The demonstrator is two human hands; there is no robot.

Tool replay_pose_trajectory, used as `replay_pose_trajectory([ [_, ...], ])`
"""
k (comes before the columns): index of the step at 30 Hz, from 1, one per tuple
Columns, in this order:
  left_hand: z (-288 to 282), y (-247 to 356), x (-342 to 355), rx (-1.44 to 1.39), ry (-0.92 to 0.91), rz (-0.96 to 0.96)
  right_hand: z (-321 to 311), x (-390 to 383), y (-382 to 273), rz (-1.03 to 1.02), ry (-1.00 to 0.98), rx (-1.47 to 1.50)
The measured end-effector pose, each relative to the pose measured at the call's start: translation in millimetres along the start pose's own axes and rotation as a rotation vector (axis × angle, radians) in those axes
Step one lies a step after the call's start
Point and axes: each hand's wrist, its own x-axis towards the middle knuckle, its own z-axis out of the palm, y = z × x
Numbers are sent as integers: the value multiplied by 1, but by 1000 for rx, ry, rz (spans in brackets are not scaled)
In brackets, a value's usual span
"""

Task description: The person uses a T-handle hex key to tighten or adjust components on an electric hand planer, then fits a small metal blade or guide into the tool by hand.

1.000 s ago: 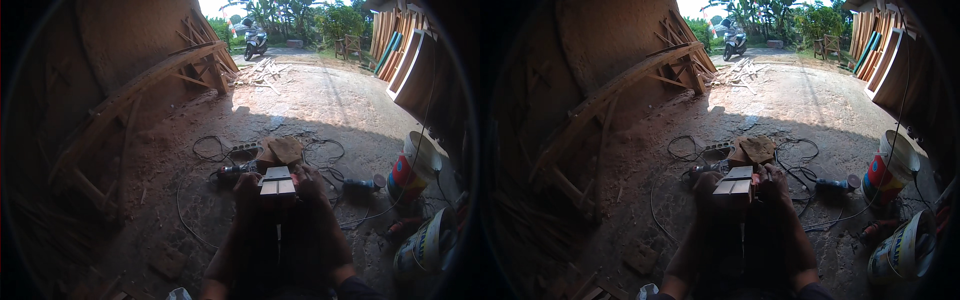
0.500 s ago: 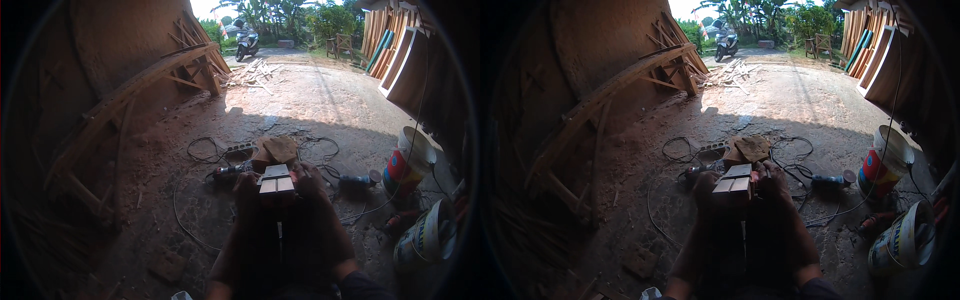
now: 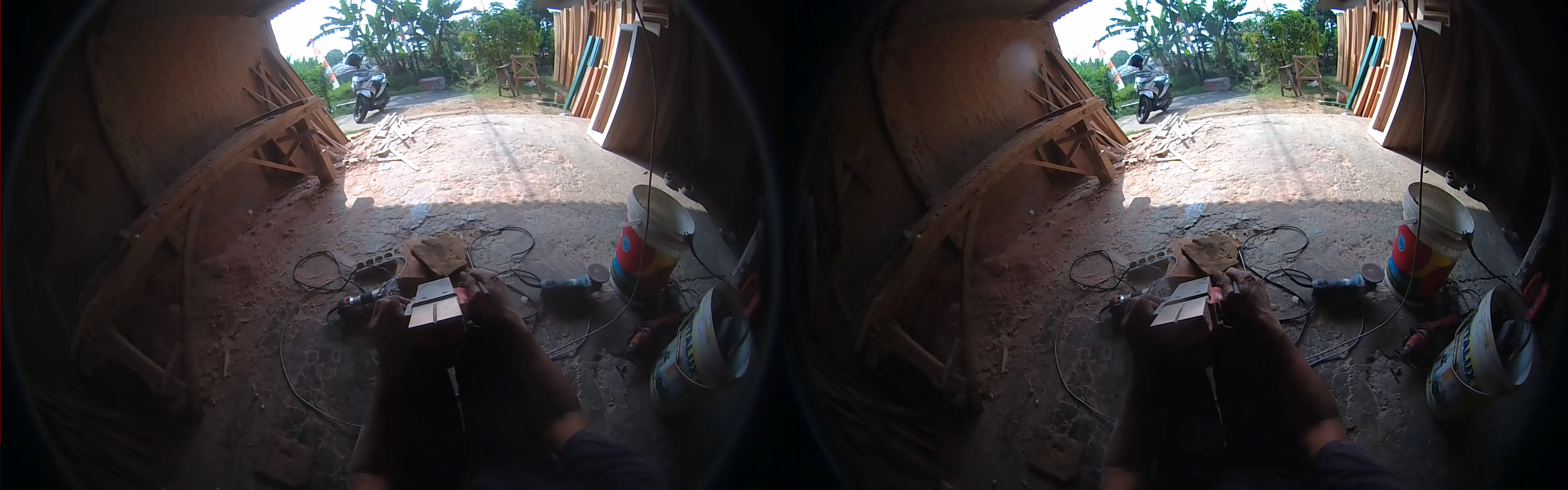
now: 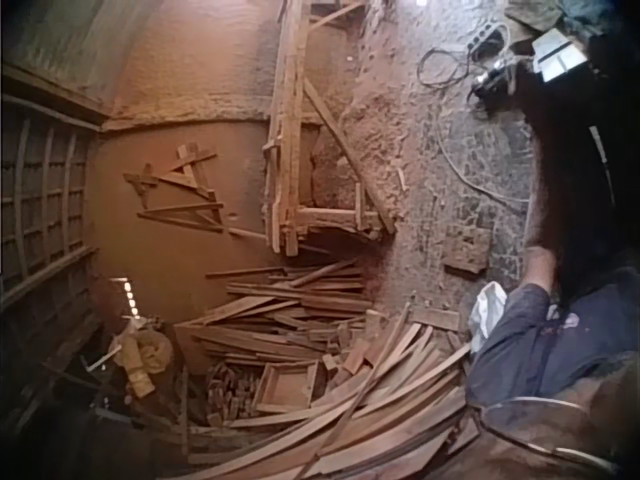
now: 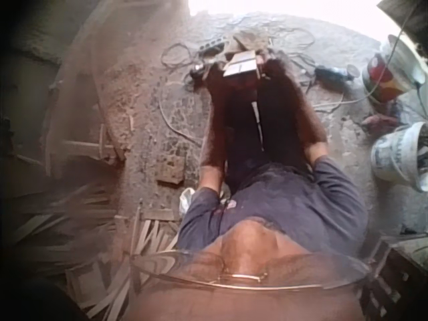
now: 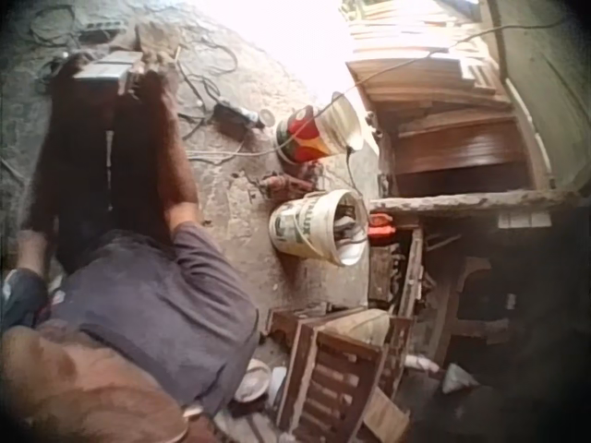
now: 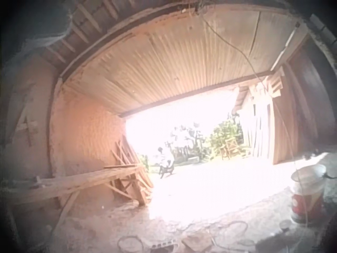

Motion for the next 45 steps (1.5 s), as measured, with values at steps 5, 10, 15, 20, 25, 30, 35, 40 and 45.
replay_pose_trajectory([
  [5,4,2,-1,-132,109,-87,0,-4,-6,35,-10,9],
  [10,3,11,3,13,76,-16,-1,-2,1,23,-11,29],
  [15,-1,6,-1,21,35,-9,3,0,2,47,-34,47],
  [20,-1,4,-1,118,34,90,2,-2,0,9,-5,-29],
  [25,7,5,-1,39,39,35,-1,3,13,31,-15,19],
  [30,-6,8,1,49,77,4,11,-2,-1,30,-16,44],
  [35,7,2,-2,35,72,11,2,-2,5,4,31,41],
  [40,1,-9,-5,-4,107,-15,4,-2,-1,-22,2,22],
  [45,6,-9,-4,-89,100,-22,2,1,9,-59,28,29],
])
